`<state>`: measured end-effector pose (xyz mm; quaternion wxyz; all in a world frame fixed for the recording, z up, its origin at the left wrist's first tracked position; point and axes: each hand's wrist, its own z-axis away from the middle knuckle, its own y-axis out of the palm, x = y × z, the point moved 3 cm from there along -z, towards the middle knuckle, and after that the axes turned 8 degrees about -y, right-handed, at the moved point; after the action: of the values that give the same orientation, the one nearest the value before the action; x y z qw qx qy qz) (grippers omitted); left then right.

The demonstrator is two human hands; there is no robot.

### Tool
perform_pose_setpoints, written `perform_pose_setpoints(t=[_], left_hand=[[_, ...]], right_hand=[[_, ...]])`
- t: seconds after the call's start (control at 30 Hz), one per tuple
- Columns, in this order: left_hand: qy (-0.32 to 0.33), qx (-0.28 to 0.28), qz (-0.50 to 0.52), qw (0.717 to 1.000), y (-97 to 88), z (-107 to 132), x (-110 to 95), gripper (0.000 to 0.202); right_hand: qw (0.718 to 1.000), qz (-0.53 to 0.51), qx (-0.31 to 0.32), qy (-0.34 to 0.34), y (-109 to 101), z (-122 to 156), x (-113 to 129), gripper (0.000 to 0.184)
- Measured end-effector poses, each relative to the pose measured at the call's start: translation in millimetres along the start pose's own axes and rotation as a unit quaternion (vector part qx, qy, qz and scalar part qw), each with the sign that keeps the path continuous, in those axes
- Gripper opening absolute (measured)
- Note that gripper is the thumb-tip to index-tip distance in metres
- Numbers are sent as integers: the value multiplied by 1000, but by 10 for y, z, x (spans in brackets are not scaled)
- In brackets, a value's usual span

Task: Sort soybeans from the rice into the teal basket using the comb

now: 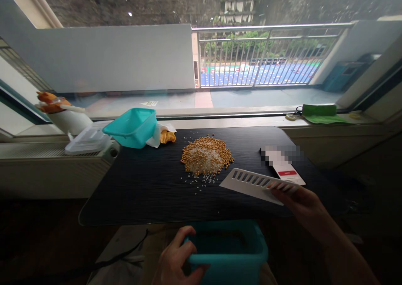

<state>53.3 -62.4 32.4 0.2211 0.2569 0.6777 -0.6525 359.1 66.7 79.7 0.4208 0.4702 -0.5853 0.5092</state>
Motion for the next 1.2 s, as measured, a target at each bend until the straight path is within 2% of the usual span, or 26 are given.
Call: perform_pose_setpoints(t=[0.27,0.5,0.63,0.83,0.97,1.2], left_hand=[[-9,-6,-8,1000,-73,18,46,19],[-15,-21,-10,1000,-71,12,63,19],[-15,-16,-13,1000,-70,13,63,19],[-16,-12,-17,1000,-83,4,55,16],[-14,-16,-25,999,-80,7,64,16],[-29,-21,-33,999,-61,25,99,17]], right_hand=[[1000,-8,-24,7,78,-18,58,25],[998,39,-45,3,52,-22,-32,27],[1000,16,12,-12,141,-11,-24,30],[997,40,19,-59,260,-173,21,34],[992,60,73,-78,308,-259,-34,33],[983,46,174,-48,283,-25,-5,25]])
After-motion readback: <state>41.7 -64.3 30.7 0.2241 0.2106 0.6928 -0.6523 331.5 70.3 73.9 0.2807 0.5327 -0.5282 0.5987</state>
